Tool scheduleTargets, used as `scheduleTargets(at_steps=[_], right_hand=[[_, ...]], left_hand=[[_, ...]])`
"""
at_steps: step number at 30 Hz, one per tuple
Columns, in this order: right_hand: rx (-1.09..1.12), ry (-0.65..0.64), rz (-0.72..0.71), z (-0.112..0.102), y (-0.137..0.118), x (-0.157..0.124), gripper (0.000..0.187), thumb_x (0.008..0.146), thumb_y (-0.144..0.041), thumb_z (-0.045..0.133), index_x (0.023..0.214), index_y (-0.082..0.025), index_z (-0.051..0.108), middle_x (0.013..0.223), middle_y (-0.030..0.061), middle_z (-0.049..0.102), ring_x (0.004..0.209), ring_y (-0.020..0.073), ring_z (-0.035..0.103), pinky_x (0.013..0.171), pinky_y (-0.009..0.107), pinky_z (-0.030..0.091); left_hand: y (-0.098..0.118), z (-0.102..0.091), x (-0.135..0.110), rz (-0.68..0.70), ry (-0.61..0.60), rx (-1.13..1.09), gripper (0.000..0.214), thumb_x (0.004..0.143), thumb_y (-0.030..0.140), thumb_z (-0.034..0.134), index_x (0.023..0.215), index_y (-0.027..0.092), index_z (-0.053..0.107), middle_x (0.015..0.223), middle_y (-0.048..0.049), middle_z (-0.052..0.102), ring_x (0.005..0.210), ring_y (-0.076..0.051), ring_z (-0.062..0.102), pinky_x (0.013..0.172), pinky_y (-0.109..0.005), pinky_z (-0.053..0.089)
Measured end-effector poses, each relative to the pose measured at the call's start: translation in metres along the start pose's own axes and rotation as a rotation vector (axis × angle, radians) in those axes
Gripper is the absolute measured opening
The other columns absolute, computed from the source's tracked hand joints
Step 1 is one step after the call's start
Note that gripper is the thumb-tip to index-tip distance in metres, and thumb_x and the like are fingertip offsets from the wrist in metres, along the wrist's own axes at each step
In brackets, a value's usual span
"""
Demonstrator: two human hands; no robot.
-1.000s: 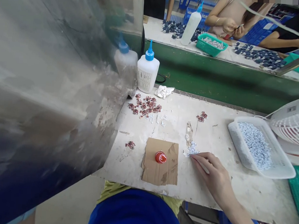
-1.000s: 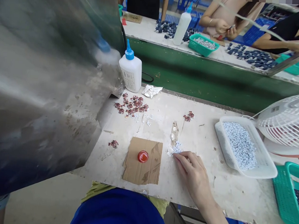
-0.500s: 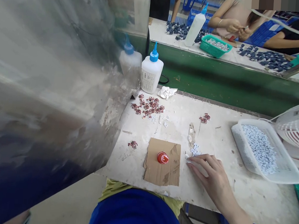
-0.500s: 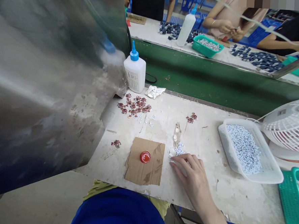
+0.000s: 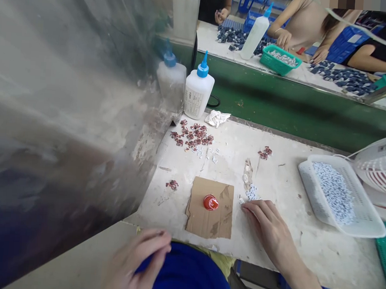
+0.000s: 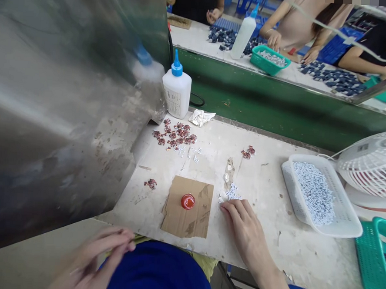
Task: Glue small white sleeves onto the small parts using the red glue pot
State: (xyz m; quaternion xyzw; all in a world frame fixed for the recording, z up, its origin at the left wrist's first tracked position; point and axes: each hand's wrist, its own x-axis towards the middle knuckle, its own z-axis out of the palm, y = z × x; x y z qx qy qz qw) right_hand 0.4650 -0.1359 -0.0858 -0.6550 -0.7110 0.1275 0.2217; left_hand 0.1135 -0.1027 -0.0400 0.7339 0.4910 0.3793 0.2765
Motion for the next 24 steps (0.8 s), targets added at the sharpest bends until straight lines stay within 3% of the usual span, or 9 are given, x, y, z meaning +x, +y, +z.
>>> scheduleTargets(at_steps=[2,6,10,14,17,20,24], right_hand=[[0.055,0.029,0.007,0.002,-0.007,0.001,0.013,0.106,-0.022,0.057,0.111,-0.023,0.070,0.103,0.0061,0.074,0.093,0.0233,0.066,0.080,0.037,0.052],[0.203,0.079,0.049,0.005,-0.031,0.009,0.007,0.104,-0.022,0.063,0.104,-0.024,0.070,0.098,0.0029,0.076,0.090,0.0183,0.072,0.079,0.031,0.057],[0.338,0.071,0.092,0.009,-0.051,0.021,0.007,0.102,-0.025,0.066,0.104,-0.026,0.073,0.099,0.0005,0.079,0.089,0.0163,0.076,0.078,0.027,0.061],[0.403,0.085,0.126,0.012,-0.055,0.030,0.007,0.101,-0.025,0.068,0.101,-0.026,0.075,0.096,0.0006,0.080,0.087,0.0164,0.076,0.077,0.027,0.062],[0.421,0.088,0.125,0.013,-0.056,0.034,0.008,0.100,-0.023,0.068,0.098,-0.025,0.076,0.095,0.0017,0.079,0.087,0.0171,0.075,0.077,0.028,0.060],[0.429,0.081,0.114,0.014,-0.058,0.035,0.010,0.100,-0.021,0.067,0.097,-0.025,0.076,0.096,0.0023,0.078,0.088,0.0172,0.074,0.078,0.028,0.059],[0.428,0.071,0.106,0.014,-0.060,0.034,0.011,0.100,-0.020,0.067,0.100,-0.026,0.076,0.099,0.0023,0.079,0.091,0.0169,0.074,0.079,0.028,0.059]], left_hand=[[-0.003,0.020,0.015,0.032,-0.100,-0.056,0.007,0.103,0.022,0.063,0.104,0.025,0.069,0.095,0.0053,0.076,0.086,-0.003,0.075,0.086,-0.006,0.058],[-0.001,0.043,0.029,0.021,-0.215,-0.126,0.025,0.104,0.040,0.062,0.125,0.027,0.065,0.102,0.0060,0.079,0.088,-0.004,0.078,0.087,-0.006,0.060],[0.004,0.043,0.030,0.105,-0.212,-0.153,0.021,0.108,0.030,0.054,0.125,0.027,0.064,0.102,0.0064,0.080,0.085,-0.003,0.079,0.086,-0.006,0.061],[0.009,0.040,0.029,0.161,-0.167,-0.076,0.012,0.103,0.022,0.063,0.111,0.023,0.072,0.083,0.0015,0.070,0.071,-0.008,0.072,0.068,-0.017,0.062],[0.009,0.040,0.028,0.181,-0.122,-0.043,0.014,0.099,0.013,0.067,0.110,0.019,0.072,0.096,-0.0021,0.072,0.085,-0.011,0.073,0.080,-0.021,0.063],[0.006,0.041,0.026,0.224,-0.128,-0.054,0.023,0.100,0.009,0.064,0.122,0.016,0.068,0.113,-0.0020,0.075,0.101,-0.008,0.074,0.100,-0.015,0.060],[-0.001,0.042,0.021,0.236,-0.157,-0.045,0.033,0.100,0.005,0.061,0.131,0.015,0.066,0.108,-0.0022,0.074,0.098,-0.008,0.072,0.094,-0.015,0.062]])
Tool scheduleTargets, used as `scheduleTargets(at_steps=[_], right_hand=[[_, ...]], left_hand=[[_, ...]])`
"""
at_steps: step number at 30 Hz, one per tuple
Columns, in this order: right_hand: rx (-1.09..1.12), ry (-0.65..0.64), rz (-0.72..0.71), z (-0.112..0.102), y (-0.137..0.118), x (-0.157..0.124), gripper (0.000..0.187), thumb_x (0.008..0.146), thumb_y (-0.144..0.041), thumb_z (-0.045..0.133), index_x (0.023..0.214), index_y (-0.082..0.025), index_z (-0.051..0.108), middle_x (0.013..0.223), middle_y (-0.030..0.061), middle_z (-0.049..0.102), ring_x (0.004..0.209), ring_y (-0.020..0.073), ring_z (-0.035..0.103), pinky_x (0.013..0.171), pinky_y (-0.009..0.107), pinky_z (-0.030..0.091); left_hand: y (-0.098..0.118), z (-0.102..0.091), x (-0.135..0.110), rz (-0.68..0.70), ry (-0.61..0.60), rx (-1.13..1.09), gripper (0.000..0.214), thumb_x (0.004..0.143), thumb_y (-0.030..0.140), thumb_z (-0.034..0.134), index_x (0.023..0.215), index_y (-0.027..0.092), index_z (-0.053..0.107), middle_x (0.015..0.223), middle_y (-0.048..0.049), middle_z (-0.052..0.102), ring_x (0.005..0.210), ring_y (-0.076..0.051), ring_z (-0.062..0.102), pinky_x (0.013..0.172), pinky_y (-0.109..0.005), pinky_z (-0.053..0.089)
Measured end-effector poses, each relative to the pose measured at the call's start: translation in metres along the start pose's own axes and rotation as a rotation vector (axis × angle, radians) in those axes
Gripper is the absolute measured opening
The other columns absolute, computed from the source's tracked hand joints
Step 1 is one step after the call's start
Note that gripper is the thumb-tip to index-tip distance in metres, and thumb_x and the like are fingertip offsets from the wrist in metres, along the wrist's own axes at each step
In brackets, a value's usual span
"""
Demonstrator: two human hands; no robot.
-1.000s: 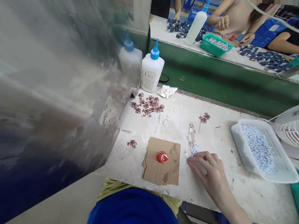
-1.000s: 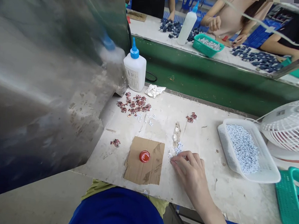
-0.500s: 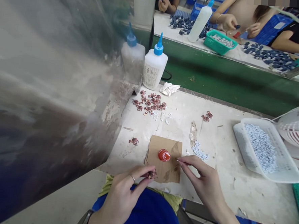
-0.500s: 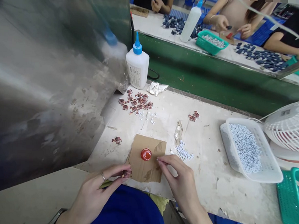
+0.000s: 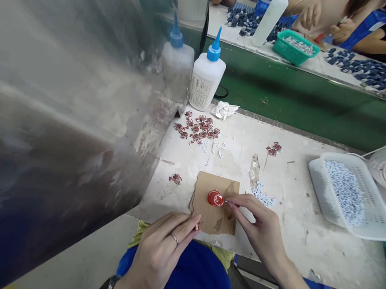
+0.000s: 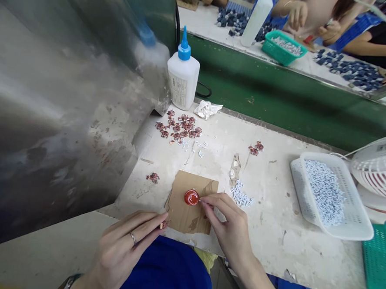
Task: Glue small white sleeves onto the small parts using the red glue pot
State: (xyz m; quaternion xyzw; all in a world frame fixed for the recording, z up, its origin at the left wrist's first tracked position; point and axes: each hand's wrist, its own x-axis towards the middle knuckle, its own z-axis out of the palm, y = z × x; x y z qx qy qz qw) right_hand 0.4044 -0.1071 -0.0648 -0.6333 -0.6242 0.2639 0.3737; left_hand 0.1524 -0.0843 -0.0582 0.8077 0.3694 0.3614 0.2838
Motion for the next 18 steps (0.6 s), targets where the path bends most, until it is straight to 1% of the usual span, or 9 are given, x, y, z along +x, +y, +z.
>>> scheduleTargets(at_steps=[3,7,10,14,16,18], right_hand=[[-0.003,0.003,-0.003,-0.0005,0.0006,-0.0014,0.011,0.100,-0.019,0.067,0.101,-0.026,0.076,0.100,0.0018,0.079,0.092,0.0164,0.074,0.081,0.028,0.059],[-0.008,0.013,-0.002,-0.0010,0.0026,-0.0020,0.011,0.100,-0.019,0.068,0.101,-0.026,0.076,0.099,0.0022,0.079,0.091,0.0169,0.073,0.080,0.029,0.058],[-0.012,0.014,0.000,-0.0007,0.0035,-0.0019,0.011,0.100,-0.019,0.068,0.100,-0.026,0.076,0.098,0.0029,0.079,0.089,0.0178,0.073,0.078,0.030,0.058],[-0.014,0.009,0.002,0.0003,0.0030,-0.0019,0.009,0.100,-0.021,0.067,0.099,-0.025,0.076,0.098,0.0040,0.078,0.089,0.0189,0.073,0.078,0.031,0.058],[-0.017,0.004,0.003,0.0006,0.0021,-0.0017,0.010,0.100,-0.021,0.067,0.100,-0.024,0.076,0.098,0.0045,0.078,0.088,0.0194,0.073,0.077,0.032,0.058],[-0.019,-0.001,-0.002,0.0008,0.0011,-0.0013,0.011,0.100,-0.020,0.067,0.101,-0.025,0.077,0.098,0.0049,0.078,0.088,0.0199,0.073,0.077,0.032,0.058]], left_hand=[[-0.0015,0.0009,-0.0033,-0.003,0.008,0.009,0.034,0.099,0.003,0.063,0.130,0.015,0.067,0.108,-0.0031,0.074,0.100,-0.009,0.071,0.094,-0.017,0.062],[-0.0012,0.0017,-0.0037,0.004,0.006,0.009,0.032,0.100,0.004,0.062,0.129,0.015,0.067,0.114,-0.0028,0.074,0.107,-0.008,0.069,0.103,-0.016,0.056],[-0.0008,0.0019,-0.0025,-0.009,-0.004,0.004,0.034,0.101,0.005,0.061,0.133,0.016,0.066,0.110,-0.0027,0.073,0.101,-0.008,0.069,0.099,-0.016,0.056],[-0.0007,0.0016,-0.0021,-0.049,-0.024,-0.001,0.043,0.101,0.002,0.059,0.140,0.018,0.062,0.106,-0.0037,0.071,0.096,-0.009,0.070,0.093,-0.019,0.058],[-0.0005,0.0015,-0.0019,-0.070,-0.031,-0.012,0.041,0.101,0.003,0.059,0.138,0.019,0.063,0.106,-0.0030,0.071,0.096,-0.009,0.071,0.093,-0.019,0.059],[-0.0002,0.0013,-0.0009,-0.080,-0.022,-0.034,0.033,0.101,0.006,0.060,0.131,0.019,0.066,0.104,-0.0014,0.073,0.094,-0.008,0.072,0.094,-0.016,0.059]])
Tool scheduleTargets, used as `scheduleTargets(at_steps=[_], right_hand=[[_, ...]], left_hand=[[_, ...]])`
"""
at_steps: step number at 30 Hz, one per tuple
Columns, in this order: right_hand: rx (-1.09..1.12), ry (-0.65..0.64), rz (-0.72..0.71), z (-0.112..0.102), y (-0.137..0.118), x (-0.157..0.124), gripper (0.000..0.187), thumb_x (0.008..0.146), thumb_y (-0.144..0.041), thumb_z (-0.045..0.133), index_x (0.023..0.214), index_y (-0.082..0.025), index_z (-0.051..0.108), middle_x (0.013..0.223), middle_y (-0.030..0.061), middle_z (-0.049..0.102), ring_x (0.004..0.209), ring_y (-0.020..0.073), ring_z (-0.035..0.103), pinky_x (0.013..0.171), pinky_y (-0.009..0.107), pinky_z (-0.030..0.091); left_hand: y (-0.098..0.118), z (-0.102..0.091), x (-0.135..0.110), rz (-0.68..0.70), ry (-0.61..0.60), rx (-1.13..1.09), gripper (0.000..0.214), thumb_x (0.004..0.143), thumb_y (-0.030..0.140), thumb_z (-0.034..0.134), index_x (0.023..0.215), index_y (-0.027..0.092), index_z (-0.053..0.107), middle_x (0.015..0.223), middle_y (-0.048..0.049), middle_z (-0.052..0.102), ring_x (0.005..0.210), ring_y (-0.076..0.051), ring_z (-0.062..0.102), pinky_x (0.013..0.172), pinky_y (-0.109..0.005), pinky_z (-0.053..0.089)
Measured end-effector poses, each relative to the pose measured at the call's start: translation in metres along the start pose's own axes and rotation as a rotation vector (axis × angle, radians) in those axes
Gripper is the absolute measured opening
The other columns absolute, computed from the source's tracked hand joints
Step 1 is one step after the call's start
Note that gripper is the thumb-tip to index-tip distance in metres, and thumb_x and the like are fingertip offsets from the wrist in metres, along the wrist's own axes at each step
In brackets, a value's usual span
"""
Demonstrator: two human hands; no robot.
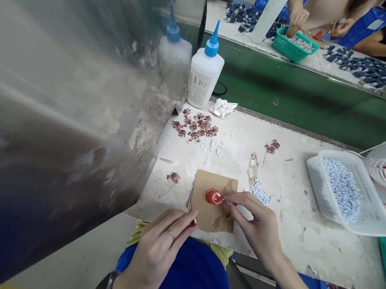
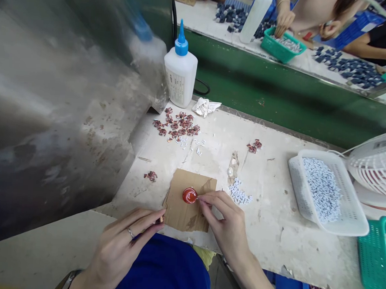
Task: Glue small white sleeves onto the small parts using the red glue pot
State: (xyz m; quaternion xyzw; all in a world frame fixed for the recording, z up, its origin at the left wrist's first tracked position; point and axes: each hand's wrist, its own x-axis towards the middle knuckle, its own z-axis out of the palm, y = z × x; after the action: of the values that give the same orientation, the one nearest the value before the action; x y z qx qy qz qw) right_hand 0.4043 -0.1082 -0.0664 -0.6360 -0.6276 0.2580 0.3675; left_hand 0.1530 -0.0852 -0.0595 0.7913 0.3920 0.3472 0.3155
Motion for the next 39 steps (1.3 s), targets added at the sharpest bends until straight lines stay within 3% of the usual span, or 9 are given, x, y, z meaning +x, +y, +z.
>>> scheduleTargets(at_steps=[4,12,18,24,39], right_hand=[[0.000,-0.002,-0.019,0.001,-0.001,0.001,0.013,0.100,-0.018,0.066,0.103,-0.025,0.077,0.100,0.0051,0.078,0.090,0.0201,0.073,0.077,0.032,0.058],[0.012,0.017,-0.045,0.000,-0.002,0.001,0.016,0.098,-0.012,0.067,0.103,-0.025,0.076,0.100,0.0043,0.077,0.091,0.0178,0.072,0.078,0.030,0.058],[0.113,0.022,-0.060,-0.004,-0.038,-0.005,0.019,0.096,-0.009,0.067,0.100,-0.027,0.075,0.093,0.0015,0.077,0.086,0.0155,0.074,0.072,0.026,0.061],[0.295,0.011,-0.084,0.001,-0.069,-0.011,0.026,0.091,-0.003,0.069,0.104,-0.025,0.077,0.095,0.0041,0.079,0.096,0.0198,0.078,0.078,0.030,0.067],[0.251,-0.012,-0.111,0.008,-0.070,-0.008,0.025,0.093,-0.003,0.068,0.106,-0.023,0.077,0.094,0.0042,0.078,0.085,0.0153,0.078,0.072,0.023,0.066]], left_hand=[[0.000,0.000,0.004,0.005,0.048,-0.038,0.019,0.099,0.011,0.067,0.117,0.017,0.069,0.098,0.0002,0.075,0.088,-0.007,0.074,0.091,-0.013,0.058],[-0.001,0.003,0.009,-0.018,0.083,-0.079,0.030,0.094,0.001,0.069,0.119,0.018,0.072,0.104,-0.0005,0.075,0.093,-0.007,0.073,0.093,-0.012,0.057],[0.011,0.002,0.015,-0.038,0.119,-0.178,0.019,0.092,0.010,0.075,0.108,0.020,0.072,0.097,0.0033,0.080,0.086,-0.006,0.077,0.091,-0.009,0.060],[0.024,-0.003,0.022,-0.073,0.097,-0.269,0.017,0.093,0.010,0.074,0.105,0.021,0.072,0.101,0.0047,0.082,0.090,-0.006,0.079,0.095,-0.006,0.060],[0.025,-0.002,0.023,-0.060,0.108,-0.286,0.018,0.091,0.008,0.075,0.104,0.020,0.072,0.099,0.0046,0.081,0.088,-0.006,0.078,0.094,-0.007,0.060]])
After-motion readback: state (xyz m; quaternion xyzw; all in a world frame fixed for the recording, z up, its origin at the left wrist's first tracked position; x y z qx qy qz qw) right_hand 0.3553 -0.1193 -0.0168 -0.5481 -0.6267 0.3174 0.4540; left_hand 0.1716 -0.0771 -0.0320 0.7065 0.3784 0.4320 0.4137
